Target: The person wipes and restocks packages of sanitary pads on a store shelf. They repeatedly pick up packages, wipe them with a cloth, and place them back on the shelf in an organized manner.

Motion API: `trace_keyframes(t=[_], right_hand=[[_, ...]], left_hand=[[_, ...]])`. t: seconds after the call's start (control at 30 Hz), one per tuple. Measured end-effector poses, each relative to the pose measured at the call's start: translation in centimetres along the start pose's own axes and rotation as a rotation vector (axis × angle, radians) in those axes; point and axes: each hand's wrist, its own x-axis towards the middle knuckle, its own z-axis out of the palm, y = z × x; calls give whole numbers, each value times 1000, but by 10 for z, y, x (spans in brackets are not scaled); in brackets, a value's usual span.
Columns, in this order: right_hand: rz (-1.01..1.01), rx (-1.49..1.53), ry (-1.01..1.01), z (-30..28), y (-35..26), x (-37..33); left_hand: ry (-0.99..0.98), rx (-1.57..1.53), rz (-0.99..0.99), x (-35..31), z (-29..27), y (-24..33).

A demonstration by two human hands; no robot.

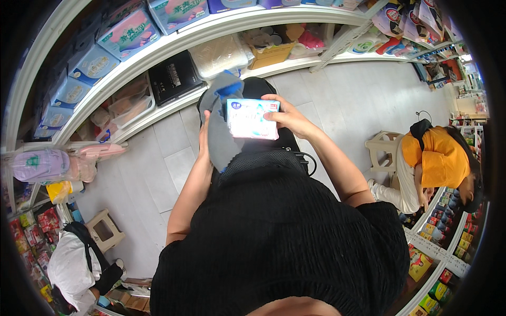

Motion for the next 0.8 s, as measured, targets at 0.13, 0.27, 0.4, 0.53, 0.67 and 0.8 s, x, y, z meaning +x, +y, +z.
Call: trace_keyframes(t=[0.13, 0.27, 0.4, 0.53, 0.67, 0.8], right_hand=[[-74, -119, 30, 4, -6, -2], [-155, -180, 59, 16, -10, -4], [-281, -342, 91, 30, -25, -14], [-333, -457, 109, 33, -27, -18], [-404, -566, 117, 36, -32, -18], [-447, -415, 159, 33, -23, -9]], left_hand=[[-113, 198, 261, -25, 9, 17], [-98, 651, 670, -21, 13, 6], [-136, 362, 528, -26, 24, 20], [-118, 189, 489, -27, 32, 25], [48, 225, 486, -18, 35, 21], [65, -54, 396, -18, 30, 19]])
